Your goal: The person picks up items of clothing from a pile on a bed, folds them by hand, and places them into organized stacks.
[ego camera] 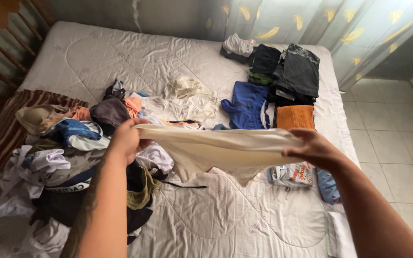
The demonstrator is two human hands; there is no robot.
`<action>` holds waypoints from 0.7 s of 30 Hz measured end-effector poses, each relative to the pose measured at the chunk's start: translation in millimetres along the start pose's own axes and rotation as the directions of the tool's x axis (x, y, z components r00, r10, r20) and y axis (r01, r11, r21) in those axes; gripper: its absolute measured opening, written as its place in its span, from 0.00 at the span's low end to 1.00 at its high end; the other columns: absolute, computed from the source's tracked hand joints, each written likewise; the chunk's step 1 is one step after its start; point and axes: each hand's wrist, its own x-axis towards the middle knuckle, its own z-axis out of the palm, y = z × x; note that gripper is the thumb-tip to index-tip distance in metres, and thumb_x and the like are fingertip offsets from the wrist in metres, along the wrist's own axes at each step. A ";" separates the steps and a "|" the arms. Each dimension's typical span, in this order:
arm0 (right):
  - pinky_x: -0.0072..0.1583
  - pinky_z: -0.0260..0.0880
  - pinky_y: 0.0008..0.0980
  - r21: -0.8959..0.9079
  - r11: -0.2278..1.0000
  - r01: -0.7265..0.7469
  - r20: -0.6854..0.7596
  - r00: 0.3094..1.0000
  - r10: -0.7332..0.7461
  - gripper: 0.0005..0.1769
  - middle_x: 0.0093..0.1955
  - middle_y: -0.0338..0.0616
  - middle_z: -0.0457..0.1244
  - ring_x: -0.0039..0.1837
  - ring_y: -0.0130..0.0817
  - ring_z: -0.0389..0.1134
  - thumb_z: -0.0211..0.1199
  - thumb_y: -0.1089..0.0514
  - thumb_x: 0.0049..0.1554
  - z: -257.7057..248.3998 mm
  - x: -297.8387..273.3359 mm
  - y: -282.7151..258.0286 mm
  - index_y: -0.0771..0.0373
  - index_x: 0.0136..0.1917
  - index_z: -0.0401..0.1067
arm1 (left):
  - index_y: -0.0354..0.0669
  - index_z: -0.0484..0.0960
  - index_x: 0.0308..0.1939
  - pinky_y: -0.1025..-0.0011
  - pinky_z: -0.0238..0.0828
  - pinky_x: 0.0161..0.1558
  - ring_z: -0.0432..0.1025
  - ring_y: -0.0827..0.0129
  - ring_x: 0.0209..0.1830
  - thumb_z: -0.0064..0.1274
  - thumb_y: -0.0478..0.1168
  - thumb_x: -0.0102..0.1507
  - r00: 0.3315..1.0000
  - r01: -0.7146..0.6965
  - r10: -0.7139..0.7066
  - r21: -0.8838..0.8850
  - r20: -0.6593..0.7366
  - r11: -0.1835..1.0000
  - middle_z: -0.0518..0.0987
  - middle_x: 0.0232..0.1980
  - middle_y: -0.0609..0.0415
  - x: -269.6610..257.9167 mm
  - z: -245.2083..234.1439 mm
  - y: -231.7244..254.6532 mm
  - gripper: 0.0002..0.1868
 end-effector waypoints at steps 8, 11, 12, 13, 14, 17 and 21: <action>0.56 0.71 0.23 -0.085 0.985 -0.150 0.310 0.936 0.170 0.22 0.46 0.37 0.76 0.49 0.23 0.76 0.74 0.49 0.51 51.3 -74.7 19.9 0.62 0.57 0.81 | 0.43 0.78 0.44 0.68 0.71 0.37 0.74 0.65 0.39 0.35 0.39 0.71 0.962 -0.270 0.241 -0.342 -0.127 0.900 0.80 0.40 0.53 -3.4 -34.2 17.5 0.13; 0.41 0.67 0.28 0.199 0.963 -0.180 0.486 0.871 0.063 0.18 0.38 0.38 0.69 0.39 0.23 0.66 0.70 0.52 0.56 77.0 -89.4 36.8 0.69 0.50 0.83 | 0.40 0.79 0.38 0.66 0.71 0.37 0.74 0.63 0.34 0.38 0.33 0.67 0.918 -0.392 0.391 -0.312 -0.070 0.865 0.80 0.37 0.49 8.7 15.4 59.0 0.12; 0.43 0.69 0.27 0.289 0.930 -0.229 0.525 0.850 0.046 0.17 0.39 0.35 0.70 0.40 0.21 0.68 0.69 0.53 0.56 86.6 -94.5 42.8 0.68 0.51 0.81 | 0.41 0.80 0.38 0.66 0.65 0.32 0.72 0.65 0.32 0.39 0.33 0.67 0.904 -0.427 0.417 -0.213 -0.094 0.879 0.79 0.37 0.50 16.7 41.2 70.8 0.12; 0.44 0.72 0.25 0.375 0.885 -0.277 0.559 0.829 0.022 0.16 0.40 0.33 0.71 0.41 0.19 0.70 0.69 0.54 0.55 93.1 -99.4 50.8 0.66 0.52 0.80 | 0.40 0.82 0.38 0.68 0.71 0.38 0.75 0.65 0.35 0.39 0.29 0.63 0.877 -0.475 0.479 -0.210 -0.038 0.854 0.80 0.39 0.50 27.4 71.6 80.2 0.13; 0.44 0.72 0.25 0.384 0.877 -0.290 0.543 0.839 0.040 0.16 0.40 0.33 0.71 0.41 0.19 0.70 0.69 0.54 0.55 95.6 -104.5 61.5 0.66 0.52 0.80 | 0.39 0.83 0.38 0.70 0.76 0.44 0.77 0.65 0.39 0.38 0.26 0.58 0.843 -0.521 0.537 -0.217 0.020 0.826 0.82 0.40 0.50 39.4 104.7 86.6 0.16; 0.48 0.71 0.24 0.559 0.775 -0.295 0.561 0.823 -0.091 0.16 0.43 0.31 0.70 0.45 0.17 0.68 0.68 0.55 0.58 110.0 -123.3 116.4 0.68 0.55 0.78 | 0.39 0.85 0.39 0.69 0.70 0.45 0.72 0.65 0.40 0.39 0.26 0.54 0.674 -0.732 0.727 0.245 0.128 0.635 0.80 0.40 0.49 71.3 222.8 59.4 0.18; 0.45 0.70 0.27 0.593 0.634 -0.496 0.460 0.855 0.238 0.17 0.43 0.37 0.70 0.42 0.24 0.68 0.69 0.55 0.56 148.2 -144.0 230.2 0.67 0.55 0.77 | 0.38 0.84 0.40 0.67 0.74 0.55 0.79 0.61 0.48 0.46 0.31 0.57 0.649 -0.756 0.671 0.201 0.360 0.623 0.84 0.44 0.47 81.9 372.2 -61.1 0.12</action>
